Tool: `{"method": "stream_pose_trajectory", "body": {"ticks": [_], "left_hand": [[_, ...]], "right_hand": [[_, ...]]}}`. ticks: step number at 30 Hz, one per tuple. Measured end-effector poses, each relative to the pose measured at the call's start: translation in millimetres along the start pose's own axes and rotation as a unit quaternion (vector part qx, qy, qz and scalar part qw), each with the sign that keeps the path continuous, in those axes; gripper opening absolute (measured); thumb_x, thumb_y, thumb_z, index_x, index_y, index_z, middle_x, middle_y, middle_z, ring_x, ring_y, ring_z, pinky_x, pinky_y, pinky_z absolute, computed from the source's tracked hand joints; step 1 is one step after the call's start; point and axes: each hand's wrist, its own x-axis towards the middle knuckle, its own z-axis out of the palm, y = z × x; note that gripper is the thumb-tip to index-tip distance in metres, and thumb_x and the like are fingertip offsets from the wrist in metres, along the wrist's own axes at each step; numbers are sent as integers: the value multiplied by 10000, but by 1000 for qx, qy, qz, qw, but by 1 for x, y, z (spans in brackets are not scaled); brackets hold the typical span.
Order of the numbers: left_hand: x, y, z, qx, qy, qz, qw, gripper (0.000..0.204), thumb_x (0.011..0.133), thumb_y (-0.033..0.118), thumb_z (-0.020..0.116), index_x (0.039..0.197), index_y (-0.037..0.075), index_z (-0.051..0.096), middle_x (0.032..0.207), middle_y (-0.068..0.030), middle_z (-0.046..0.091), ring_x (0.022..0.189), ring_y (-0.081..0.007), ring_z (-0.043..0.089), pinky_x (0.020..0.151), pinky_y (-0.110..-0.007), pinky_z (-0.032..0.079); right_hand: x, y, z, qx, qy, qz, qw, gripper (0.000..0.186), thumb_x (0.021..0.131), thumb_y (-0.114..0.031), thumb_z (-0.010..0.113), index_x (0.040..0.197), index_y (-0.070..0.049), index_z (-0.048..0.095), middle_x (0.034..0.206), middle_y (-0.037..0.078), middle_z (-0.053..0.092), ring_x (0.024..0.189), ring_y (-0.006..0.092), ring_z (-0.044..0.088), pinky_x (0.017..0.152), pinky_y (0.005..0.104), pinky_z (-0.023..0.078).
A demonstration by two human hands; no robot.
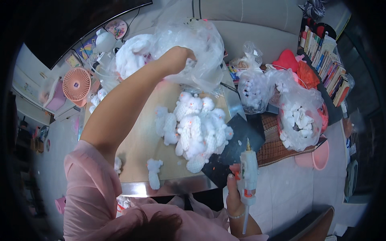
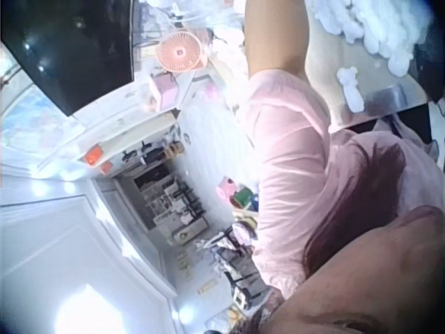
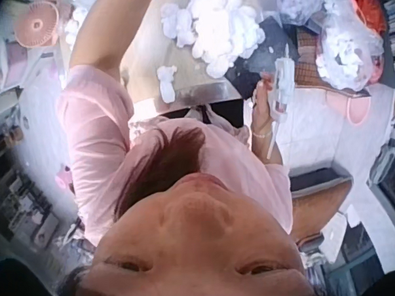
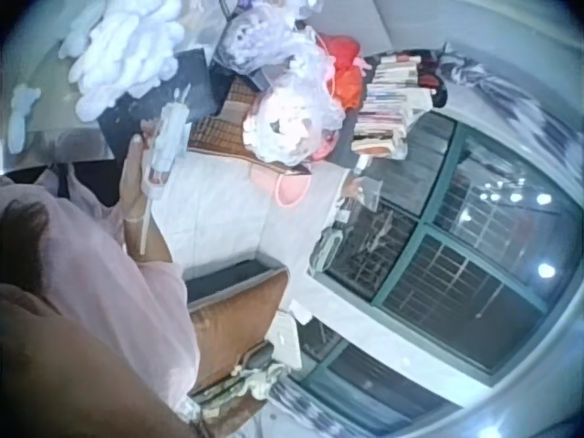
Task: The person assembles small white craft snowmen by using a hot glue gun to attach heads and bodies together on a metal table.
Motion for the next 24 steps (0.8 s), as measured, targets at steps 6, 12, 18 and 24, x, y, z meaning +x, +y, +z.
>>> {"method": "stream_pose_trajectory", "body": {"ticks": [6,12,18,24], "left_hand": [[24,-43,12,99,158,-32,982,294,713,-34,529,969,63,635,1092,-144,594,966,-327,587,825,-383,479],[4,-10,12,-41,282,114,952,291,641,-94,499,885,58,542,904,-139,564,871,-306,556,750,-407,455],[-2,-22,-18,-112,17,-103,988,372,706,-101,444,985,47,642,963,-165,631,866,-342,605,767,-388,478],[-37,2,-7,-8,-139,63,988,350,736,-35,449,1006,65,649,989,-159,632,933,-338,598,818,-395,470]], "right_hand": [[20,10,-6,10,32,37,999,215,824,-24,553,1039,-16,554,955,57,579,686,74,465,615,214,380],[28,7,0,39,28,105,993,190,823,-19,526,1007,-6,569,1002,78,562,913,153,503,833,286,386],[29,26,-3,45,23,63,997,173,819,-10,514,986,-1,561,1017,92,557,880,156,496,811,287,390],[32,37,-4,43,31,13,999,117,810,-3,494,920,-13,533,1019,115,553,837,163,494,768,285,404]]}}
